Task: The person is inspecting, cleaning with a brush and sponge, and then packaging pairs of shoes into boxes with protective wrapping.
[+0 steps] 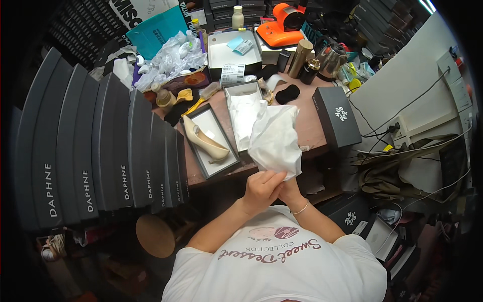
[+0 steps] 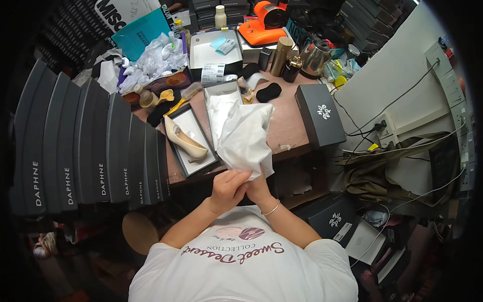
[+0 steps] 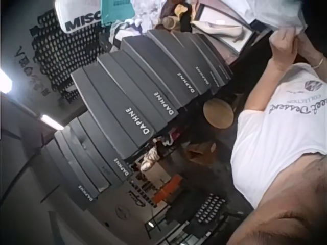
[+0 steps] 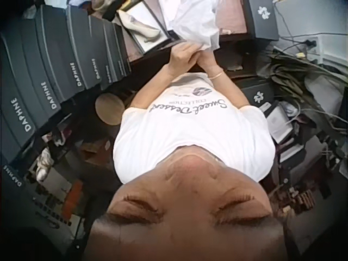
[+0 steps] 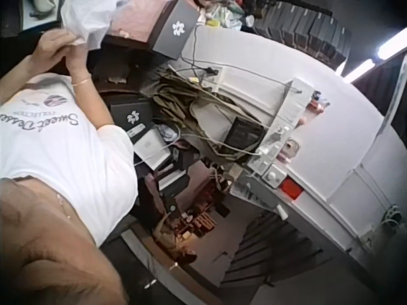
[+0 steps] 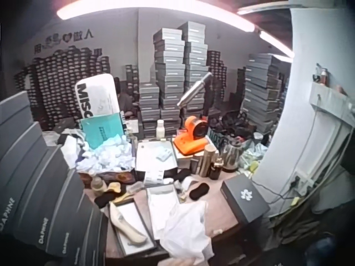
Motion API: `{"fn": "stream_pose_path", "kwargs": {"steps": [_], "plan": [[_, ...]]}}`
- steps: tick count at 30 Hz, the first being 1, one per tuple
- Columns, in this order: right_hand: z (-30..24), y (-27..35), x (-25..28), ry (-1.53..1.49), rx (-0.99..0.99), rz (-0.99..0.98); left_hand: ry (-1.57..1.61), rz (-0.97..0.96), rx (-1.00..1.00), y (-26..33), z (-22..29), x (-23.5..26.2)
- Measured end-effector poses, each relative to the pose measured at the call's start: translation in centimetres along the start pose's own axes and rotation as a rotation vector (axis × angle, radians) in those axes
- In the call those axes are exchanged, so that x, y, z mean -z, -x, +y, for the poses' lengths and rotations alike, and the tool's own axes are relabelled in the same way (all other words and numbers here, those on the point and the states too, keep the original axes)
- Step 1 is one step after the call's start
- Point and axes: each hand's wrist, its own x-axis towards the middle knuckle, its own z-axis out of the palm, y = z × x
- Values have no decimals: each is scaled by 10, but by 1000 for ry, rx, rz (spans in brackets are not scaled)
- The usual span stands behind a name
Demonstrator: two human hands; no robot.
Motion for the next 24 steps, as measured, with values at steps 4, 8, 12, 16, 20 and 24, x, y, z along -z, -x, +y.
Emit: {"fn": "stream_pose_path", "kwargs": {"steps": [4, 8, 12, 16, 20, 24], "plan": [[-51, -34, 32, -487, -198, -122, 130, -87, -23, 2, -4, -23], [-39, -63, 81, 1542, 862, -222, 147, -183, -6, -21, -25, -61], [-60, -95, 104, 2180, 506, 17, 140, -644, -60, -41, -66, -76], [-63, -133, 175, 1581, 485, 71, -692, -307, 409, -78, -171, -56], [-124, -129, 109, 1489, -67, -424, -1002, -471, 582, -52, -258, -5], [-125, -157, 80, 1099, -43, -499, -892, -481, 628, -43, -265, 2]]}}
